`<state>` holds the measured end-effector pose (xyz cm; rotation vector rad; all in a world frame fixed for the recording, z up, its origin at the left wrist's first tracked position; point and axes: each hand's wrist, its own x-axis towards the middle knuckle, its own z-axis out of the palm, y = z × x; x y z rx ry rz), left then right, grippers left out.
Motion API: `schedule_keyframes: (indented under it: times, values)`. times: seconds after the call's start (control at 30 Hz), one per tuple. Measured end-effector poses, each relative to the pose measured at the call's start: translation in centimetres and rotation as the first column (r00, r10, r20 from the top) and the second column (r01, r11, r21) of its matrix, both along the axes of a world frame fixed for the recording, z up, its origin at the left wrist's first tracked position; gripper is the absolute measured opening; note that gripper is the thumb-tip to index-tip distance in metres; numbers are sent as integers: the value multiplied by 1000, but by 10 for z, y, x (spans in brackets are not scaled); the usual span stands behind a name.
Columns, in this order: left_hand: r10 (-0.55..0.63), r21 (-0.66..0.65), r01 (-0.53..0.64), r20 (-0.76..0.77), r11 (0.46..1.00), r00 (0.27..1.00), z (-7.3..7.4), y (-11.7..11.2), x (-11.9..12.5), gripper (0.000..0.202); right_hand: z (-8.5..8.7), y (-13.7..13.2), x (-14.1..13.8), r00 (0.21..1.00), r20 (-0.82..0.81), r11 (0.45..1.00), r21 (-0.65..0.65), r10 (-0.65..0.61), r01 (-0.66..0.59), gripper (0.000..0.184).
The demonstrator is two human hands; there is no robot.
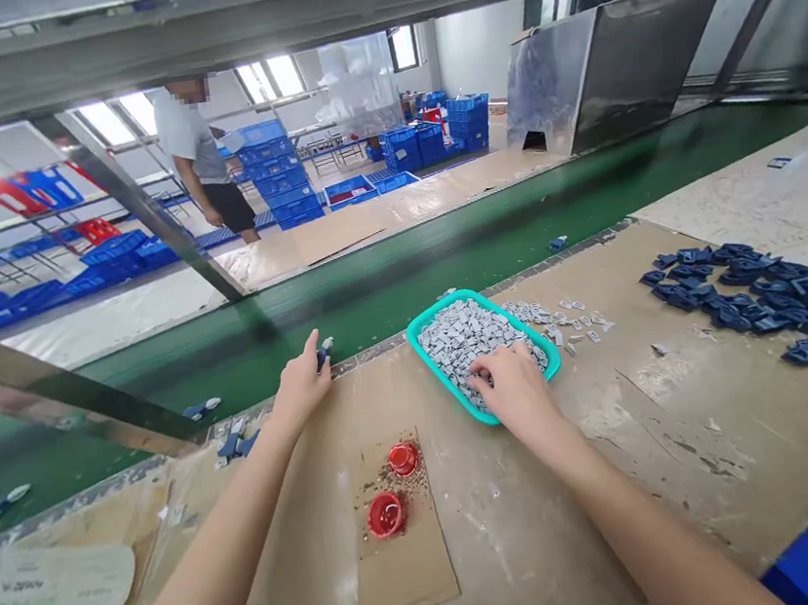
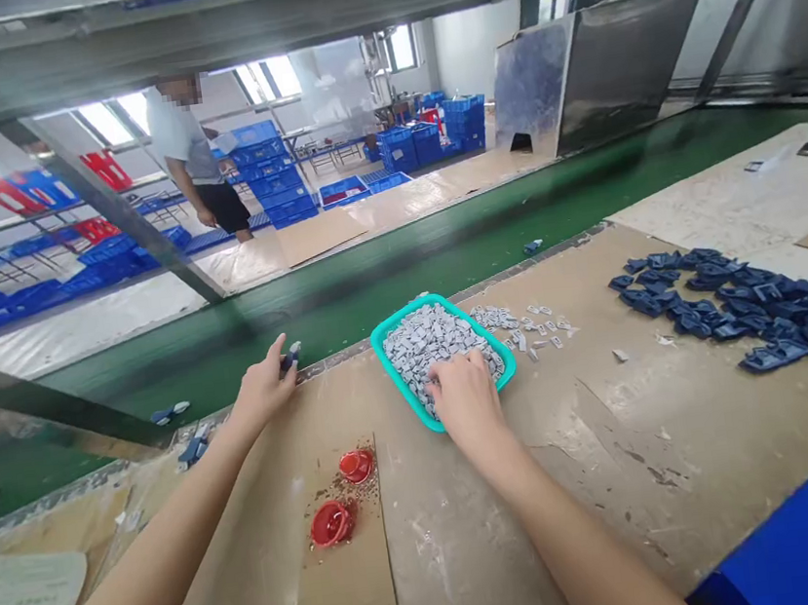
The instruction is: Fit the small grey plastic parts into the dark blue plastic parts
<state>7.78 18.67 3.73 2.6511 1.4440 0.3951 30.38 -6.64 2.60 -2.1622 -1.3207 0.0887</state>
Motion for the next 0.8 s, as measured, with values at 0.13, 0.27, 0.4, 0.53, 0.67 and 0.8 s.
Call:
schedule_keyframes:
  times: [0.13, 0.27, 0.4, 0.53, 0.67, 0.8]
  values:
    - [-23, -8, 23, -54, 1000, 998, 5, 23, 22, 62, -3, 4, -2, 1000, -10, 1000, 9, -17, 17, 7]
    - [-114, -5, 114, -11, 993, 993, 10, 28, 69, 51, -4, 4, -3, 1000, -27, 1000, 25, -1, 2, 13]
    - [-258, -79, 262, 59, 962, 964, 8, 26, 129, 43, -4, 1, -3, 996, -85, 986, 166, 33, -18, 15]
    - [-319, -170, 339, 138, 925, 938, -2, 22, 172, 48, 1, -3, -2, 982, -176, 958, 286, 63, -11, 17]
    - [-283, -257, 338, 229, 905, 931, -8, 21, 185, 37, 13, -9, -7, 936, -312, 936, 348, 165, -48, 30]
    - [-181, -323, 314, 381, 893, 907, 1, 17, 164, 30, 23, -17, -15, 676, -643, 914, 389, 360, -116, 27]
